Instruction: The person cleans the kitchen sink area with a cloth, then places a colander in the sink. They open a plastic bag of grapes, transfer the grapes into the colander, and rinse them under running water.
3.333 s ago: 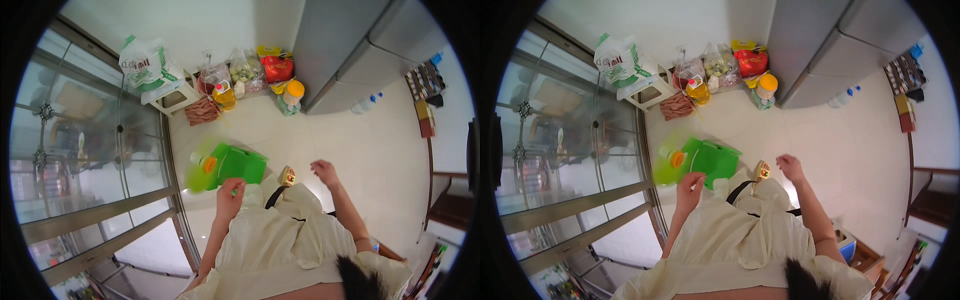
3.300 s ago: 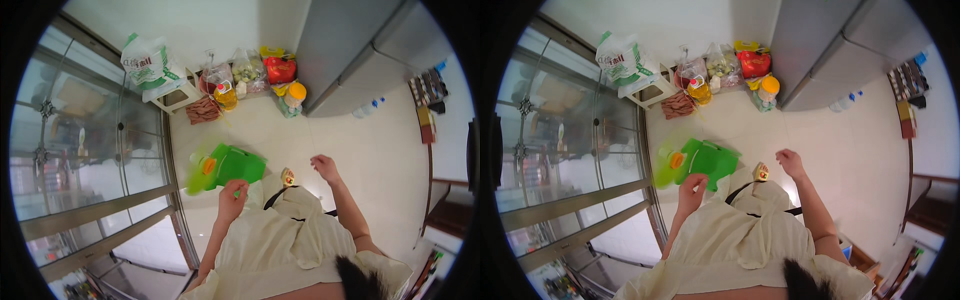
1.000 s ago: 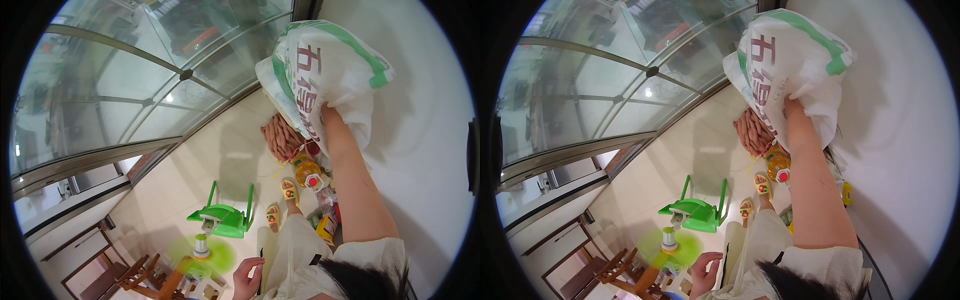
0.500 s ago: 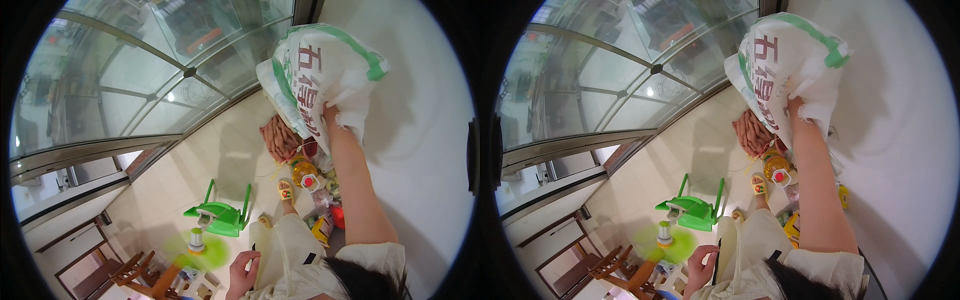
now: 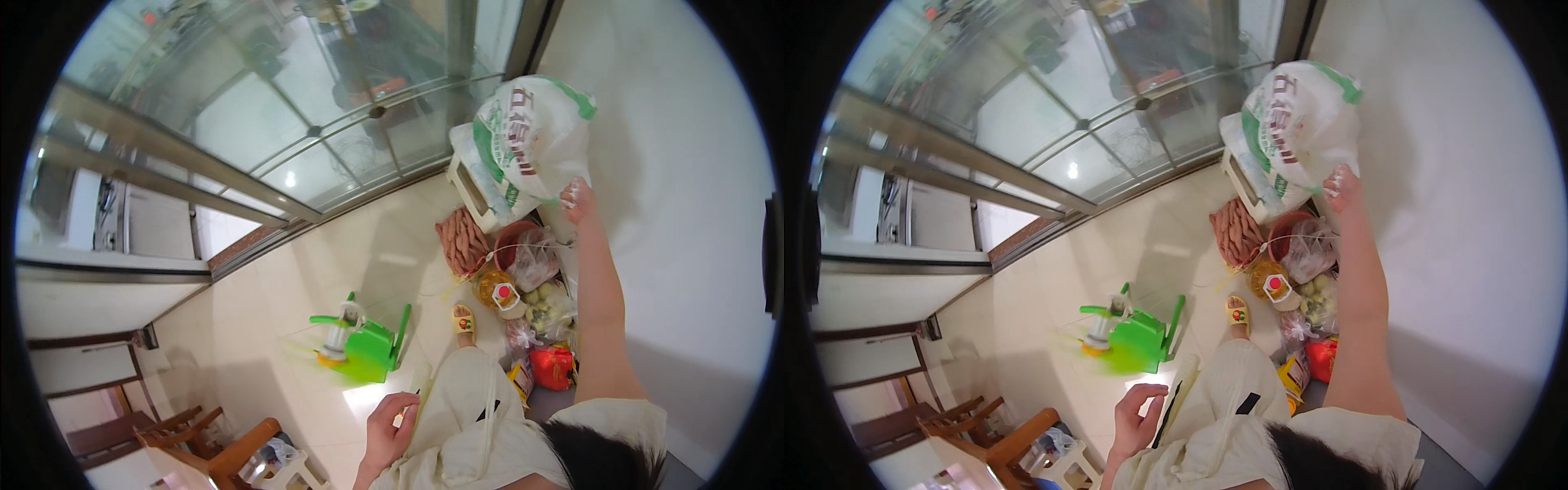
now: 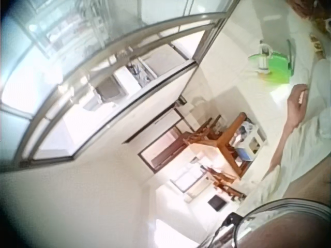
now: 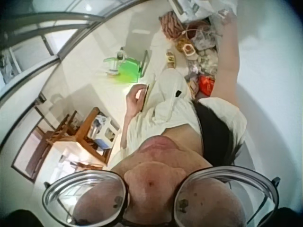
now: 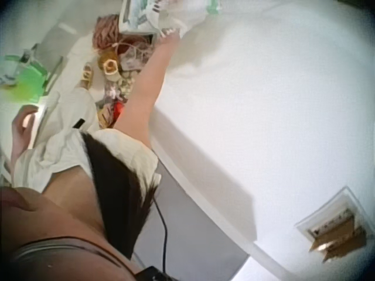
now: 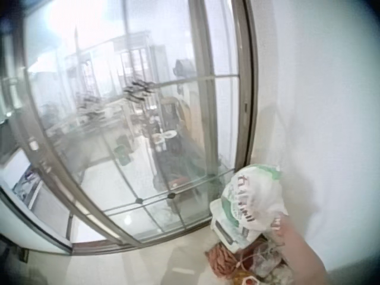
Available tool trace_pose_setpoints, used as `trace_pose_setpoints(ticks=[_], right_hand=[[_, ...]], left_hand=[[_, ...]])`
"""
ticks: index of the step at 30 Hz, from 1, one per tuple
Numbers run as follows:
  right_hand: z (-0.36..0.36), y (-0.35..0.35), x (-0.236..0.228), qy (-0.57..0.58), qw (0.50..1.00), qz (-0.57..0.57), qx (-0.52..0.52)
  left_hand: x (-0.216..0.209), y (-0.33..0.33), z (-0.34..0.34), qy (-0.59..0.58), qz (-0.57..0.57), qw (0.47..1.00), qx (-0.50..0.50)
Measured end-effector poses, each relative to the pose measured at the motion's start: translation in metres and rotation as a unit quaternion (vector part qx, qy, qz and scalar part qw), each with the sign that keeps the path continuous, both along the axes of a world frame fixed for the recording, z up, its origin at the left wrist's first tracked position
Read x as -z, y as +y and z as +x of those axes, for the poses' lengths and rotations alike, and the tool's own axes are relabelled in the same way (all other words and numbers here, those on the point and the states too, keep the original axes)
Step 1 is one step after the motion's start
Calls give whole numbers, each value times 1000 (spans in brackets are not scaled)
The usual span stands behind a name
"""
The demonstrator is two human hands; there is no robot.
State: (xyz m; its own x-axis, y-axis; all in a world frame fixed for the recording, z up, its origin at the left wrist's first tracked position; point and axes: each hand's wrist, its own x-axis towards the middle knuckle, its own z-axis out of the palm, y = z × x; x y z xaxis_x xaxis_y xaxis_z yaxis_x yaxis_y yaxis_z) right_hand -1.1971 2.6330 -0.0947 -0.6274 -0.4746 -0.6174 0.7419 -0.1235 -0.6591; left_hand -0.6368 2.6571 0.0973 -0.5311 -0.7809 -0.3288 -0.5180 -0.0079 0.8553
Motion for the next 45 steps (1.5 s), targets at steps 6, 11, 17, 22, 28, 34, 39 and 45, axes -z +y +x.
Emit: trace_pose_setpoints(ticks=[6, 11, 17, 22, 28, 34, 39, 45], right_hand=[[126, 48, -107, 54, 995, -83, -15], [294, 59, -146, 51, 989, -136, -36], [487, 41, -156, -113, 933, -303, -158], [590, 22, -192, -86, 929, -285, -221], [674, -56, -170, -126, 910, -281, -278], [735, -182, -159, -106, 900, -299, -300], [780, -320, -178, -159, 872, -362, -288], [846, -498, -199, -224, 845, -360, -326]], left_hand=[[-6, 51, 159, 59, -40, 996, -48], [-10, 109, 332, 34, -95, 983, -155], [8, 187, 502, 37, -22, 928, -370], [22, 166, 540, 122, 22, 888, -443], [38, 68, 560, 186, -15, 907, -378], [51, -89, 627, 137, -51, 926, -347], [34, -232, 677, 88, -44, 927, -363], [42, -364, 733, 45, -19, 914, -403]])
